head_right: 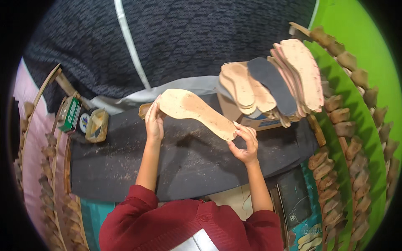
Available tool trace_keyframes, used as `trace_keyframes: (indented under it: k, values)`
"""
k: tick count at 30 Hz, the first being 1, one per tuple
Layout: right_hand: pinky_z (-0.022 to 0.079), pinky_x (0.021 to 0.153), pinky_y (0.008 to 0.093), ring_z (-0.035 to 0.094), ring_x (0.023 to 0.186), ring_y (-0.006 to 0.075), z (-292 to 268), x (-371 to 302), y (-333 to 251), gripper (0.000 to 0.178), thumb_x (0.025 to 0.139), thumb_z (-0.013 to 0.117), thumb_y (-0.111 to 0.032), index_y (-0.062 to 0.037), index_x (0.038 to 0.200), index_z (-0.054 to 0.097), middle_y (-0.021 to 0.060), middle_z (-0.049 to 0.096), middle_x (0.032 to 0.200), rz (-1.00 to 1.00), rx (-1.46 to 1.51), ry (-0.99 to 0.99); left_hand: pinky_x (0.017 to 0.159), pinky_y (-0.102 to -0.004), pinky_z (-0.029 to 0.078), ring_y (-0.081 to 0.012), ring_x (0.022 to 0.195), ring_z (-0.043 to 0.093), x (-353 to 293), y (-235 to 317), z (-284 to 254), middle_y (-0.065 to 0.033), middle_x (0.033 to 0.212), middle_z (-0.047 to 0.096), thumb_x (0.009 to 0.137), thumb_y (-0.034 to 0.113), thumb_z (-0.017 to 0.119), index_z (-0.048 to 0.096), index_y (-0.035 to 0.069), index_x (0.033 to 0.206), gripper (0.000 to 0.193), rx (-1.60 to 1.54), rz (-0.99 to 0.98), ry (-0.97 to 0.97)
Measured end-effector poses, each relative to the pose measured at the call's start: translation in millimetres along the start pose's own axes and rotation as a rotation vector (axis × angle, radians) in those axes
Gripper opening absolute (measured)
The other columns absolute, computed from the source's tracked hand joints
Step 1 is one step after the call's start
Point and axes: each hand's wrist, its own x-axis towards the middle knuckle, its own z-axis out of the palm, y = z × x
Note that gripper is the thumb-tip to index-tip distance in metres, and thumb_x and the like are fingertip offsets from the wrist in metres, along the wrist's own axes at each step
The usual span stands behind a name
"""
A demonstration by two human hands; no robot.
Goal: The person selects a shoe insole from a box, applies adhesive across its surface using a brush, and places it into a basket. They then pick up another insole and apply adhesive to it using the brush.
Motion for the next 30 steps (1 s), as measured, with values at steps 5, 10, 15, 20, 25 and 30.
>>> trace_keyframes:
  k: [5,10,15,20,25,30]
  values:
    - [0.041,0.074,0.0299,0.054,0.088,0.0259,42.1,-28.4,-8.6,0.027,0.058,0.067,-0.001,-0.0064,0.083,0.057,0.0163,0.055,0.101,0.189,0.269,-0.267,0.07,-0.0224,0.043,-0.0093,0.08,0.054,-46.3,14.6,-92.8,-0.0049,0.092,0.057,0.081,0.018,0.052,0.051,0.001,0.098,0.023,0.096,-0.127,0.167]
    - [0.041,0.077,0.0307,0.054,0.09,0.0256,77.6,-52.1,-4.8,0.017,0.058,0.068,-0.002,-0.0046,0.073,0.061,0.0173,0.054,0.104,0.185,0.344,-0.519,0.069,-0.0229,0.045,-0.0107,0.077,0.056,-97.3,18.4,-165.5,-0.0071,0.087,0.058,0.078,0.014,0.056,0.05,-0.001,0.098,0.026,0.249,-0.233,0.33]
    - [0.038,0.08,0.0329,0.05,0.096,0.0248,108.3,-53.5,-6.0,0.016,0.059,0.068,-0.007,-0.0073,0.074,0.063,0.0096,0.054,0.107,0.166,0.376,-0.697,0.063,-0.0203,0.047,-0.0106,0.071,0.057,-132.3,24.8,-200.3,-0.0068,0.083,0.058,0.076,0.01,0.058,0.05,-0.002,0.1,0.028,0.374,-0.251,0.438]
    - [0.034,0.077,0.0343,0.05,0.092,0.0223,130.0,-34.6,-5.2,0.015,0.056,0.07,-0.014,-0.0065,0.057,0.057,0.002,0.058,0.081,0.162,0.238,-0.557,0.062,-0.0196,0.047,-0.0103,0.071,0.057,-132.8,34.8,-211.0,-0.0071,0.084,0.058,0.076,0.011,0.058,0.049,-0.002,0.1,0.029,0.507,-0.293,0.449]
    - [0.04,0.065,0.0262,0.05,0.08,0.0183,172.9,-32.9,13.3,0.016,0.078,0.053,-0.009,-0.0021,0.066,0.06,0.0059,0.054,0.082,0.484,0.355,-0.384,0.062,-0.018,0.046,-0.0084,0.071,0.056,-121.8,43.8,-219.0,-0.0054,0.084,0.058,0.076,0.016,0.059,0.049,-0.001,0.104,0.034,0.519,-0.448,0.342]
    - [0.042,0.065,0.0211,0.05,0.076,0.0118,228.1,-29.5,49.0,0.037,0.08,0.052,-0.015,-0.0069,0.115,0.043,0.0072,0.04,0.111,0.734,0.457,-0.295,0.065,-0.0189,0.046,-0.0088,0.075,0.056,-108.1,50.5,-227.8,-0.0053,0.087,0.058,0.077,0.017,0.057,0.048,-0.001,0.106,0.036,0.431,-0.53,0.18]
